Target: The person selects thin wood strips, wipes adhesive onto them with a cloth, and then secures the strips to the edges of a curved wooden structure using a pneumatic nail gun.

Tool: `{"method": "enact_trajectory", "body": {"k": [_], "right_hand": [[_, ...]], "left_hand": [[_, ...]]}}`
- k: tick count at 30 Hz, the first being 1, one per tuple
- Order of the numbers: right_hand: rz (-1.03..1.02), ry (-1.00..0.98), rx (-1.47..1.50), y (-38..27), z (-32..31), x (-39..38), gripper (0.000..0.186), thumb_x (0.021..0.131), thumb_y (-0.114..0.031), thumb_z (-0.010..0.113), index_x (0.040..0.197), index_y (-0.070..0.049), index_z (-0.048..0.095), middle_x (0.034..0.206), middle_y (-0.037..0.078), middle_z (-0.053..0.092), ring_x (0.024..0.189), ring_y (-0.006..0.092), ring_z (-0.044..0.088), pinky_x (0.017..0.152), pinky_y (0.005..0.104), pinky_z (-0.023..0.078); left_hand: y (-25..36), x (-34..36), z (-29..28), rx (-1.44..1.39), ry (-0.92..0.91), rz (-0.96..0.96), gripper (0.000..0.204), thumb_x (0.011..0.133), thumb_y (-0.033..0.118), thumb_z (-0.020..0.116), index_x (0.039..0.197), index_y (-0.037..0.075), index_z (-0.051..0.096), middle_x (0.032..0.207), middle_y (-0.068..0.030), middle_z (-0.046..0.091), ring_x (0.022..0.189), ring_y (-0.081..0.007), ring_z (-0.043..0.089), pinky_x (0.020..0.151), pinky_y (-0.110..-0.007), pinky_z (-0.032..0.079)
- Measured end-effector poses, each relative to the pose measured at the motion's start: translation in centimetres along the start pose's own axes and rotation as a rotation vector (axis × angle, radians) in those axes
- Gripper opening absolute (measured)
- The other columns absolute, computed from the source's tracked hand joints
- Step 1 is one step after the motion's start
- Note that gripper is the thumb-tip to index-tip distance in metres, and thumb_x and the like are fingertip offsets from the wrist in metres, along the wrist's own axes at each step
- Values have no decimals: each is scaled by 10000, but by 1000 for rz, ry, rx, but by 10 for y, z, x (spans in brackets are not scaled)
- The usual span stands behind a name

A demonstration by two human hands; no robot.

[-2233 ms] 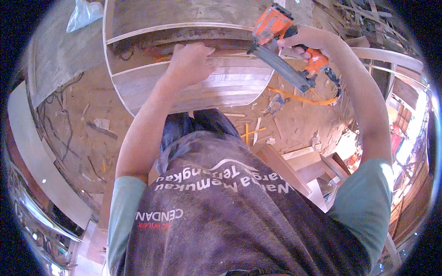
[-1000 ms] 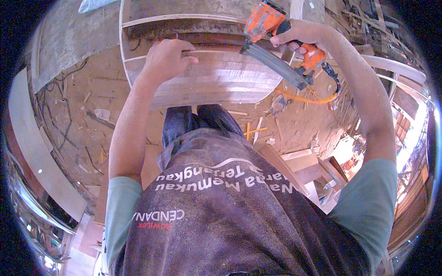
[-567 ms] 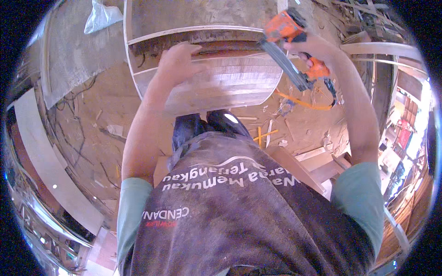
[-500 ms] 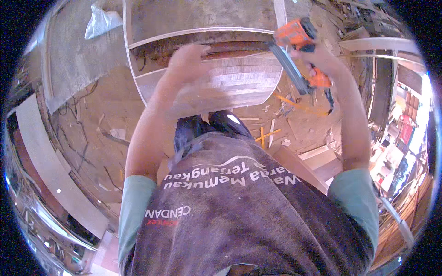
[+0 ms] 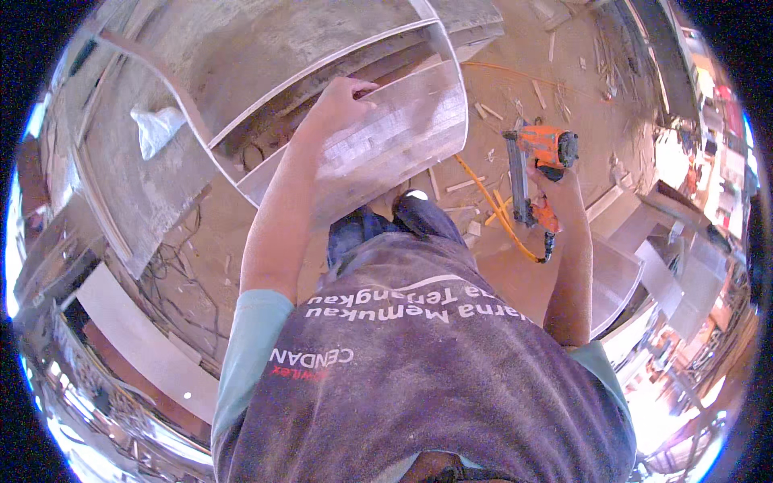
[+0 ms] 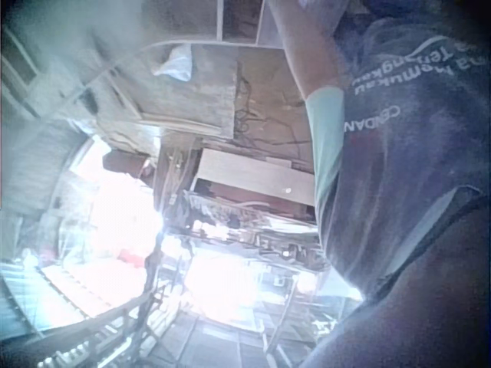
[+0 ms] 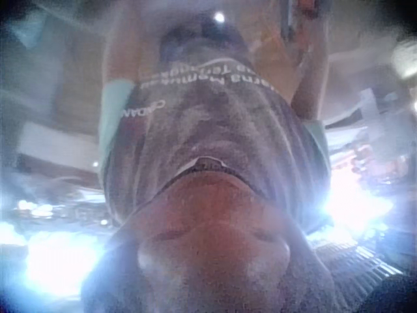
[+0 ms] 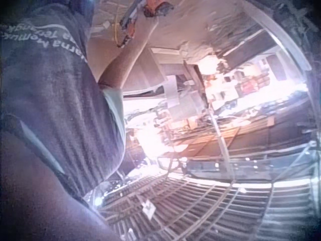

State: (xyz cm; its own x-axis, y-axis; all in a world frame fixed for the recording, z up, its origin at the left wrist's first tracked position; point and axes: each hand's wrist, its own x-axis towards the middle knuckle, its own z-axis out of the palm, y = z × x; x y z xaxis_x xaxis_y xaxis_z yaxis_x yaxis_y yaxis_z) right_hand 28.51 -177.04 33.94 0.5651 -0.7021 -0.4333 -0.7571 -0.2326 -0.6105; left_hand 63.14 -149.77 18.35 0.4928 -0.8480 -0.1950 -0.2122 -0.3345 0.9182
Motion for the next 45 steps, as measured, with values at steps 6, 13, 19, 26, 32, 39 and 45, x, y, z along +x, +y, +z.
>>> {"method": "enact_trajectory", "body": {"k": [6,13,19,26,32,39,45], "right_hand": [[72,8,113,28,-4,-13,265,888,-264,814,909,-44,667,622,-25,563,493,88,526,481,278,415],[25,-63,-67,65,-7,10,366,835,-278,840,1057,-30,690,860,60,700,749,187,644,692,360,513],[-69,-65,-74,104,13,20,283,874,-279,817,849,-60,638,604,-9,567,488,114,530,471,316,407],[-127,-72,-24,182,47,13,272,895,-277,801,882,-60,637,618,-7,571,490,120,542,459,312,409],[-41,-51,27,193,75,-30,281,916,-305,788,887,-72,634,616,-8,569,487,111,543,449,294,411],[-36,108,170,195,130,-96,269,933,-291,770,864,-70,634,611,-7,566,484,109,541,446,294,410],[196,284,328,80,183,-203,271,925,-272,785,885,-44,644,671,-21,575,542,105,542,489,303,422]], "left_hand": [[4,5,0,157,-13,-37,506,764,224,799,1223,23,727,1121,-196,756,1006,-290,720,938,-385,536],[31,-24,1,337,213,-137,490,774,290,819,1194,48,751,1072,-188,745,1028,-312,707,934,-400,535],[75,-136,2,477,781,-84,312,825,253,799,1052,41,770,1007,-170,727,998,-316,699,905,-410,544],[32,-301,4,405,1028,-423,183,867,171,766,944,6,750,913,-144,704,838,-290,676,790,-375,527],[28,-323,-24,509,866,-274,215,881,179,747,1017,12,759,986,-150,704,923,-324,672,833,-399,522],[8,-258,-120,732,240,139,314,876,217,712,1129,33,747,1166,-174,708,1126,-377,650,996,-467,512],[-41,-199,-168,898,-310,219,340,856,313,723,1091,72,768,1048,-157,746,1104,-388,669,966,-471,519]]}}
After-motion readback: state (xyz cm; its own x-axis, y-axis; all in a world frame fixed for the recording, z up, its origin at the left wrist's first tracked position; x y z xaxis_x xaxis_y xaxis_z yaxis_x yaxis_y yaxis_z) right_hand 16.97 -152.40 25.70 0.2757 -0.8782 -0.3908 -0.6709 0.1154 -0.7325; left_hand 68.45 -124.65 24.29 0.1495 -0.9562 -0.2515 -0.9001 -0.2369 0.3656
